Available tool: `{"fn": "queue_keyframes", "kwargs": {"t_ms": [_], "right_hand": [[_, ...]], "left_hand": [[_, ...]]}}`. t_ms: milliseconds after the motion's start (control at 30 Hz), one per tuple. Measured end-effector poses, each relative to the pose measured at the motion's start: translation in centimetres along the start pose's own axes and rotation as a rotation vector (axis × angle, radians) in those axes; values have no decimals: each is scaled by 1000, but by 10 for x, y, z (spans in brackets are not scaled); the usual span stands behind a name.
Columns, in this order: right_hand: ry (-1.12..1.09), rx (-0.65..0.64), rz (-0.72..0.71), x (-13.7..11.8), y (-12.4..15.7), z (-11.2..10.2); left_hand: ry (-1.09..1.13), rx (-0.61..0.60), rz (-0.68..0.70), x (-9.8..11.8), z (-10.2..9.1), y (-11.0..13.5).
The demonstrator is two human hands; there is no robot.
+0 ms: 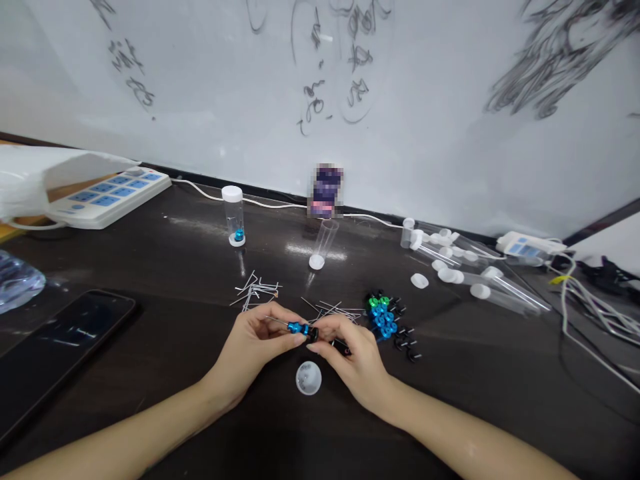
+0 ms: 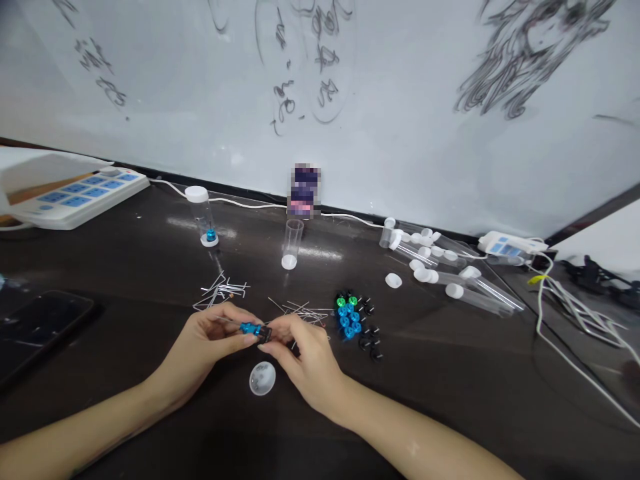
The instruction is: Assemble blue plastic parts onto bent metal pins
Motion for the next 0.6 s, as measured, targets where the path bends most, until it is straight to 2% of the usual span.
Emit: {"fn": "queue_keyframes", "kwargs": {"t_ms": [233,600], "right_hand": [[-21,-45,-48,-8,0,-1],[-96,-64,-44,-4,0,1]], "left_hand": [[5,4,12,1,0,-1],[-7,15,-1,-1,-2,-2]]}}
Point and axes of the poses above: each hand's wrist, its own y-axis away from the middle knuckle, its own z-axis out of the palm, x = y × z, the point moved 10 cm from there along -y, towards the middle knuckle, and after that the axes turned 5 degrees about x, right-handed, at the moved point
